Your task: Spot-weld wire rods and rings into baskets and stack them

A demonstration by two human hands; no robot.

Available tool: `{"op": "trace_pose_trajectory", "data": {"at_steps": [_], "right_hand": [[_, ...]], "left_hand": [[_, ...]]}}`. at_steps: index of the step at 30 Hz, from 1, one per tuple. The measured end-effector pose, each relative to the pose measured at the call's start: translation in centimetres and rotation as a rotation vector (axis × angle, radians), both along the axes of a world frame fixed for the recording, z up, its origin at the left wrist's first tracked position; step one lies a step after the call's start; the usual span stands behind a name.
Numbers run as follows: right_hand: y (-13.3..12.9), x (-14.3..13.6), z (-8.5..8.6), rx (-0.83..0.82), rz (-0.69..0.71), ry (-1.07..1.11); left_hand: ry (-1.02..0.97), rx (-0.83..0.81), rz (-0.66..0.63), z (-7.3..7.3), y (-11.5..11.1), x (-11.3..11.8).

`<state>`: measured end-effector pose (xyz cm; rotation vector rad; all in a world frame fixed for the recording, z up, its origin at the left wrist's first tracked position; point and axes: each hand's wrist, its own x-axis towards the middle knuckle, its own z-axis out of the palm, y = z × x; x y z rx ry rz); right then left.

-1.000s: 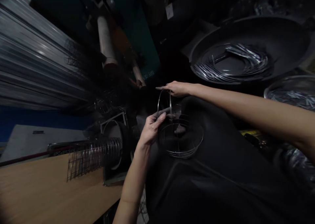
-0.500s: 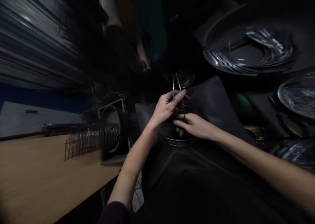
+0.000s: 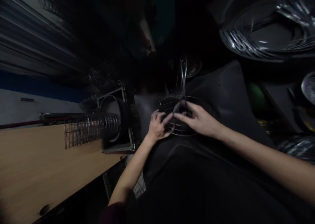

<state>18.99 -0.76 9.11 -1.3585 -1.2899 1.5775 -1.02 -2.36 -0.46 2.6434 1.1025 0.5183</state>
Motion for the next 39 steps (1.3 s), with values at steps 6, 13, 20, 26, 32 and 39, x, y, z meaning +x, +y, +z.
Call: {"op": "trace_pose_trajectory", "data": {"at_steps": [6, 13, 20, 26, 32, 39], "right_hand": [[5.6, -0.3, 1.1, 0.025, -0.107, 0.013], [10.2, -0.4, 3.3, -0.071, -0.084, 0.036], [14.2, -1.3, 5.3, 0.052, -0.038, -0.031], [16.9, -1.7, 6.1, 0.064, -0.06, 0.013], [18.7, -2.3, 6.1, 0.041, -0.118, 0.085], [20.5, -2.8, 6.2, -0.024, -0.223, 0.153]], "left_hand": [[-0.261, -0.035, 0.113, 5.0, 4.9, 0.7], [-0.618, 0.016, 0.208, 4.7, 7.7, 1.4], [-0.658, 0.144, 0.249, 6.5, 11.4, 0.8], [-0.663, 0.195, 0.25, 7.1, 14.5, 0.8], [-0.732, 0.137, 0.249, 7.3, 16.2, 0.6], [-0.741, 0.038, 0.251, 8.0, 17.8, 0.3]]}}
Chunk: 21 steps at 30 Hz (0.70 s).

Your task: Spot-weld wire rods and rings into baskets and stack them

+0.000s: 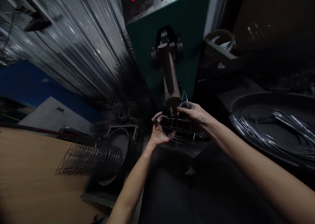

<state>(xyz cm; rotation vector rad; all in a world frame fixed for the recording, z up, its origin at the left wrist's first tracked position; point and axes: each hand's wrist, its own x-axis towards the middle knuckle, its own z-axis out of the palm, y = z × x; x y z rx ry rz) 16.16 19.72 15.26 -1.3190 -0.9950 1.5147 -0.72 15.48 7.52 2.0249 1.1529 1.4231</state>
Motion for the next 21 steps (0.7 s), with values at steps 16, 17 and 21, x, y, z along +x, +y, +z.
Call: {"op": "trace_pose_trajectory", "data": {"at_steps": [16, 17, 21], "right_hand": [[1.4, -0.1, -1.7, 0.001, -0.043, 0.12], [1.4, -0.1, -1.6, -0.012, -0.072, 0.157], [1.3, 0.2, -1.1, -0.04, -0.291, 0.277]], "left_hand": [[0.055, 0.034, -0.033, 0.8, 1.2, -0.6], [0.063, 0.038, -0.035, 0.7, 1.2, -0.6], [0.072, 0.071, -0.033, 0.6, 1.3, -0.7]]}}
